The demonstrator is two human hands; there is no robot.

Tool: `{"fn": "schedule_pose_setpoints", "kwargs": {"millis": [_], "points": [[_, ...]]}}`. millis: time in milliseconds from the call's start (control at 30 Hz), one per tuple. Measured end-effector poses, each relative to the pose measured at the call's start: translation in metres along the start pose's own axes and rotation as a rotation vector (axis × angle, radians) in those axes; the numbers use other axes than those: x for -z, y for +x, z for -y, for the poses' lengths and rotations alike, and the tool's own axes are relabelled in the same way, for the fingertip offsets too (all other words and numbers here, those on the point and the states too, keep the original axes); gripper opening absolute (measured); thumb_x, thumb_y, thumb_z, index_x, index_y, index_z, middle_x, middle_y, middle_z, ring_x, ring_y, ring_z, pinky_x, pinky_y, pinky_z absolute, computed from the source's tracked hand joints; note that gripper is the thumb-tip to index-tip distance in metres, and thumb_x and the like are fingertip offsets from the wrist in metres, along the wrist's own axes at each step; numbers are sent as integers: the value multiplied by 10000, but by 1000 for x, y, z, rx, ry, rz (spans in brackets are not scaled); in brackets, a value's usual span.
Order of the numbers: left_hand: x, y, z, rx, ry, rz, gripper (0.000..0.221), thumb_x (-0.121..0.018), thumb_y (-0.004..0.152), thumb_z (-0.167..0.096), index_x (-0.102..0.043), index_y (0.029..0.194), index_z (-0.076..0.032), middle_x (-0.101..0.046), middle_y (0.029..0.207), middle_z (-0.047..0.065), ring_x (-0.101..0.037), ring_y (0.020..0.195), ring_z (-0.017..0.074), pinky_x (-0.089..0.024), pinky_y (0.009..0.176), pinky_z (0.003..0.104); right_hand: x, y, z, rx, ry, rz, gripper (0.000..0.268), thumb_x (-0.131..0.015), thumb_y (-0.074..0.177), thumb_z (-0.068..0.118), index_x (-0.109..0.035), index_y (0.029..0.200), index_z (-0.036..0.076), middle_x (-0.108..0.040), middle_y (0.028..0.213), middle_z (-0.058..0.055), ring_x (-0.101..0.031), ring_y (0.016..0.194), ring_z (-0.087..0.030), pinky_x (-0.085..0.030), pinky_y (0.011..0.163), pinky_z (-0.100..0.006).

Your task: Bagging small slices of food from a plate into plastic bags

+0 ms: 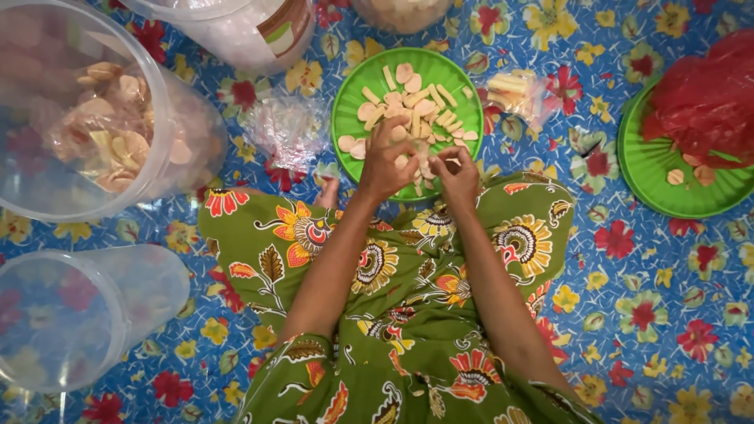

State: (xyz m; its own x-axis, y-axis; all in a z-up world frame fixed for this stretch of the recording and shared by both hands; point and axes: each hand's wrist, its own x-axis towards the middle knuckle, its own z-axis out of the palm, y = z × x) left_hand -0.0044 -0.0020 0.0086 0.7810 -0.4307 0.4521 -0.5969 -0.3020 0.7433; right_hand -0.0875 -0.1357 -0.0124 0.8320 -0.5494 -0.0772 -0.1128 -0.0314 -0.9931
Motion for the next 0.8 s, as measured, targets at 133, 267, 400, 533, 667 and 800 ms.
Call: {"fn": "schedule_pose_setpoints", "kwargs": {"millis": [133,267,400,533,667,800], "points": [[0,-3,-1,-62,18,-3,148,-701,674,-162,-556,682,-133,-488,1259,74,-427,1219,313,-199,1020,483,3,3,-10,281,-117,-44,123,-744,788,-6,-632,793,45,-591,783,-92,-655,633,-212,-541,573,-288],[-12,-15,18,21,-27,141,150,-687,731,-262,-547,725,-207,-614,996,-12,-550,1060,230,-121,1029,592,6,-2,-16,405,-264,118,200,-648,785,-96,-720,839,83,-639,872,-96,-650,733,-249,-532,642,-323],[-5,-14,19,118,-57,248,141,-694,791,-356,-623,837,-244,-634,900,-42,-617,935,197,-186,1014,627,12,-10,-14,194,-184,259,252,-568,769,-138,-697,901,33,-660,904,-130,-628,807,-249,-493,760,-361],[9,-8,24,103,-92,249,183,-713,738,-173,-663,878,-281,-638,855,-73,-647,824,172,-408,878,448,10,-19,28,-48,4,228,145,-576,819,-76,-676,857,21,-665,866,-70,-602,727,-125,-522,717,-297],[9,-7,22,305,-434,89,229,-744,685,6,-713,846,-153,-618,720,28,-648,660,167,-536,630,257,11,-18,33,-242,147,172,116,-596,828,-32,-682,858,38,-682,849,-89,-637,694,-131,-556,723,-308],[8,-12,23,200,-512,101,303,-819,653,-125,-725,937,-174,-629,853,43,-630,781,173,-495,758,275,14,-21,38,-264,128,197,194,-552,839,-19,-694,957,42,-654,761,-69,-633,668,-111,-553,713,-254]]}}
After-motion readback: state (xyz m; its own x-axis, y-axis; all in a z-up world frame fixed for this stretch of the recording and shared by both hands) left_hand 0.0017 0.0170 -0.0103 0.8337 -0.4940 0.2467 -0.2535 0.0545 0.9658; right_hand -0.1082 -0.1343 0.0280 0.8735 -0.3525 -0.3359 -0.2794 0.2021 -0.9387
